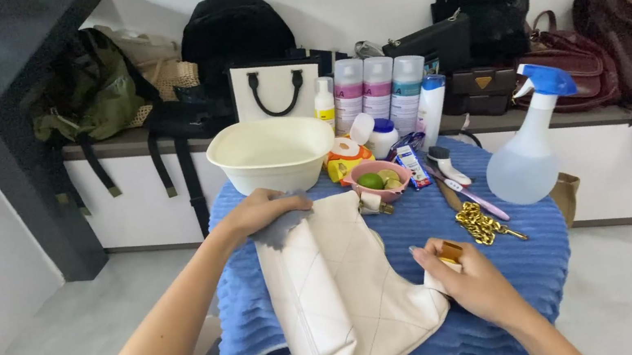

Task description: The person cleans a white quilted handbag by first spraying it with a liquid from a spray bottle, then wiping the surface with a white cloth. They then use a grey cloth to wipe the bag again, focusing on the zipper and edges.

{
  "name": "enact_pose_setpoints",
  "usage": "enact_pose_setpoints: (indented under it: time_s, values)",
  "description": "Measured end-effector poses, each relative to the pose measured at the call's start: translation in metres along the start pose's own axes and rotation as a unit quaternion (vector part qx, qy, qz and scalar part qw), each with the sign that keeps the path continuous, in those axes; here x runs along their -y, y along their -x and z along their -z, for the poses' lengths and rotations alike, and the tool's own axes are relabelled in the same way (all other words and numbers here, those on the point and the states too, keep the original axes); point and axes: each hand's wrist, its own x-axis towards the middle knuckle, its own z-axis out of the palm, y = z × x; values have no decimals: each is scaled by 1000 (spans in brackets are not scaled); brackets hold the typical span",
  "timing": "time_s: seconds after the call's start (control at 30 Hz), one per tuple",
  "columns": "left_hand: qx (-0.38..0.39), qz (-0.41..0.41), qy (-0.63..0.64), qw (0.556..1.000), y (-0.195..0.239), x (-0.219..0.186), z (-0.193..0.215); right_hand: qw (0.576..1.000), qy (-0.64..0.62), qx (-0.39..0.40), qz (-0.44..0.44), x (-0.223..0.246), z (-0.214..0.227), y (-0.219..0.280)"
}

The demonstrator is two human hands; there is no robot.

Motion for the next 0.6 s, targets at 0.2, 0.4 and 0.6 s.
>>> enact_pose_setpoints:
  time_s: [0.2, 0.4, 0.6]
  values:
    - [-23, -74, 224, 972, 13, -19, 11, 998, -47, -4, -39, 6, 3, -5]
    - [-211, -323, 38, 922, 83, -77, 72, 973, -187, -45, -130, 51, 18, -25]
    - [-258, -651, -144, 699, 111, -87, 62, 993, -40, -56, 96, 86, 19, -35]
